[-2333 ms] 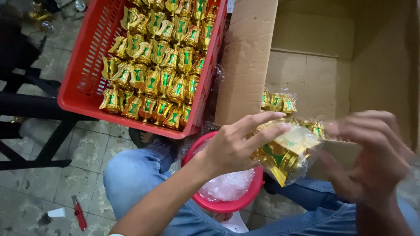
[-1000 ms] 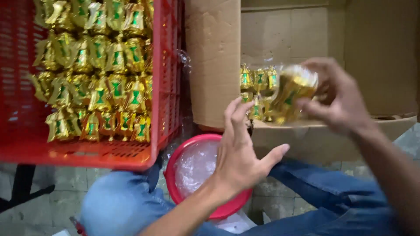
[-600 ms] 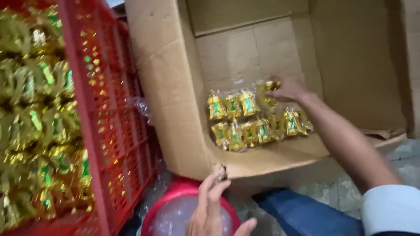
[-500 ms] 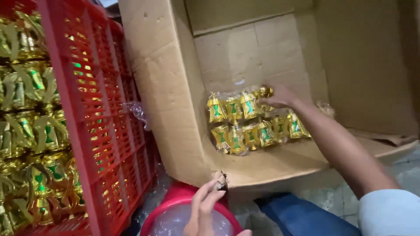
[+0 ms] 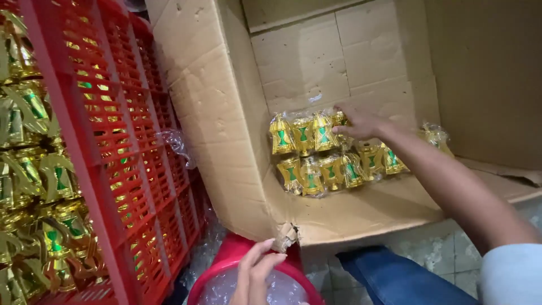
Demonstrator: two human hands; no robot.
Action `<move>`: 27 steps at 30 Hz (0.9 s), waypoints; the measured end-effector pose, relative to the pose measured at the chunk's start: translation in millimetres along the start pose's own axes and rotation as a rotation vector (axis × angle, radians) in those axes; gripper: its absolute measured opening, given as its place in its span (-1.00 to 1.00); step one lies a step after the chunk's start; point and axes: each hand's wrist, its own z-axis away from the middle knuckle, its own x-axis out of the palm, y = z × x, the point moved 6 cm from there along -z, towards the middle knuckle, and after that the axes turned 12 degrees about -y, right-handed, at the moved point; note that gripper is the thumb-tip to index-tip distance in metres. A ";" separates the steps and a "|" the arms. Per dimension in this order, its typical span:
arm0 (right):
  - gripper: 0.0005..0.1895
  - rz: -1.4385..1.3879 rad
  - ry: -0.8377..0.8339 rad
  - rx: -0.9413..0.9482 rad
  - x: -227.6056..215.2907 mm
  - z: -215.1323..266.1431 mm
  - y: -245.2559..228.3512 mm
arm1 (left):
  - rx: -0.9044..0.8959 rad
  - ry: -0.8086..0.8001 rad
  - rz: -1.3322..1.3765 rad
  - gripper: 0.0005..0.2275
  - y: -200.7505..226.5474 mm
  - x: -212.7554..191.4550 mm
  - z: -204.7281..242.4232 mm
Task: The person sits on the floor and wraps small gold and green items in bubble wrap, then places them into a cardboard box. The person repeatedly picks items from a red basket, wraps them, and arranges them in the box.
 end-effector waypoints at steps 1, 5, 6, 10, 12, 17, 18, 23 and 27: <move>-0.06 0.000 0.004 -0.001 -5.4 13.1 -13.9 | 0.004 0.001 -0.002 -0.39 0.3 -4.2 -1.6; 0.08 0.036 0.013 0.194 -26.7 63.3 -49.2 | 0.196 0.223 -0.166 -0.50 31.9 -29.8 2.4; 0.14 0.084 0.028 0.302 -32.3 78.6 -50.9 | 0.208 0.374 -0.231 -0.50 43.3 -38.6 8.4; -0.20 0.304 0.066 0.443 -56.5 133.9 -89.6 | 0.246 0.237 -0.196 -0.49 72.1 -74.6 19.3; -0.33 0.395 0.227 0.264 -61.6 162.6 -125.7 | 0.462 0.288 -0.069 -0.59 100.9 -94.2 37.4; -0.44 0.779 0.490 -0.130 -9.8 224.9 -168.6 | 0.605 0.385 -0.086 -0.69 109.4 -121.7 71.4; -0.48 0.875 0.600 -0.269 4.8 246.2 -180.3 | 0.659 0.429 -0.078 -0.70 108.8 -123.7 77.6; -0.52 0.842 0.362 -0.383 144.5 300.5 -259.1 | 0.722 0.502 -0.023 -0.62 72.4 -120.8 97.8; -0.55 0.706 0.016 -0.084 244.1 267.2 -248.0 | 0.843 0.613 -0.135 -0.58 51.6 -129.0 117.5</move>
